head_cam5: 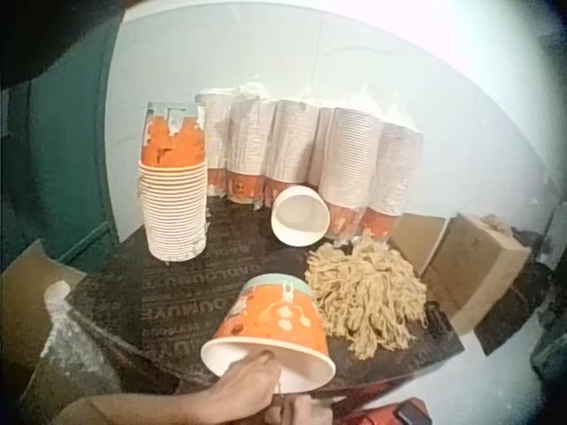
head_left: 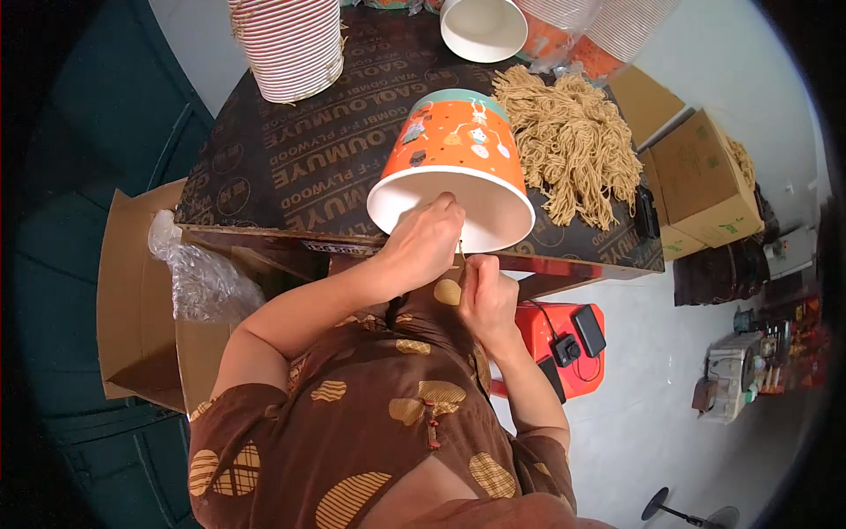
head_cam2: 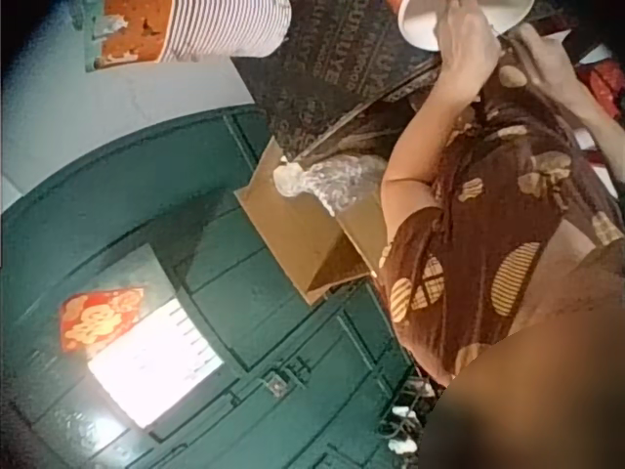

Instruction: Threading a rope handle through holes in a small decorative paper bucket.

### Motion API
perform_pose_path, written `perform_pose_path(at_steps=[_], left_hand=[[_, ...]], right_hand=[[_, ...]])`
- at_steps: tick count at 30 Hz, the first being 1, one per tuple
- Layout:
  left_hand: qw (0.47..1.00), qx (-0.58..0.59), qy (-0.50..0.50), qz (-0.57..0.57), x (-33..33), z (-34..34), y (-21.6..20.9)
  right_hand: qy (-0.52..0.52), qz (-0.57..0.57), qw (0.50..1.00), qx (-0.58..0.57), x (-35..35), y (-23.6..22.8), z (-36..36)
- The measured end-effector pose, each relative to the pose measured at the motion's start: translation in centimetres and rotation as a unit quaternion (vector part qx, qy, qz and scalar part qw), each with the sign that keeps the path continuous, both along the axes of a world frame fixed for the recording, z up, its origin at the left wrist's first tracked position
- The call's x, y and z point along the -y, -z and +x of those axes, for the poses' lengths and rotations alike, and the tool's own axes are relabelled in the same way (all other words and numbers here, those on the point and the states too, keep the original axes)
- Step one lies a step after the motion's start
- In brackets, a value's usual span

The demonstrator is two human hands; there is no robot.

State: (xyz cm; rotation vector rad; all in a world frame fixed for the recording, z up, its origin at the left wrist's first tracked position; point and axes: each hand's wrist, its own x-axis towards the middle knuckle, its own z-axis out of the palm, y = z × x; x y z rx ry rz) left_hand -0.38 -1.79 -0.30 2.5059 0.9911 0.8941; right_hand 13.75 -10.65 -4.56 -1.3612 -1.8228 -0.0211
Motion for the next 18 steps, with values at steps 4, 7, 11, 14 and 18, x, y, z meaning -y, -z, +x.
perform_pose_path(at_steps=[4,7,11,14,18], left_hand=[[1.000,-0.023,-0.002,0.007,0.2,0.1,-0.4],[0.999,-0.034,0.010,0.003,0.2,0.1,-0.6],[0.999,-0.032,0.020,0.005,0.3,0.0,-0.7],[0.999,-0.024,0.031,0.004,0.3,-0.2,-0.8],[0.999,-0.017,0.027,-0.018,0.8,-0.4,-1.2]], right_hand=[[0.043,0.047,0.995,0.080,-0.1,-1.7,-0.5],[0.061,0.137,0.982,0.112,-0.7,-1.9,-0.4],[0.075,0.133,0.981,0.117,-1.2,-2.4,-0.2],[0.074,0.117,0.983,0.122,-1.5,-2.4,0.1],[0.080,0.110,0.982,0.128,-1.8,-2.0,0.5]])
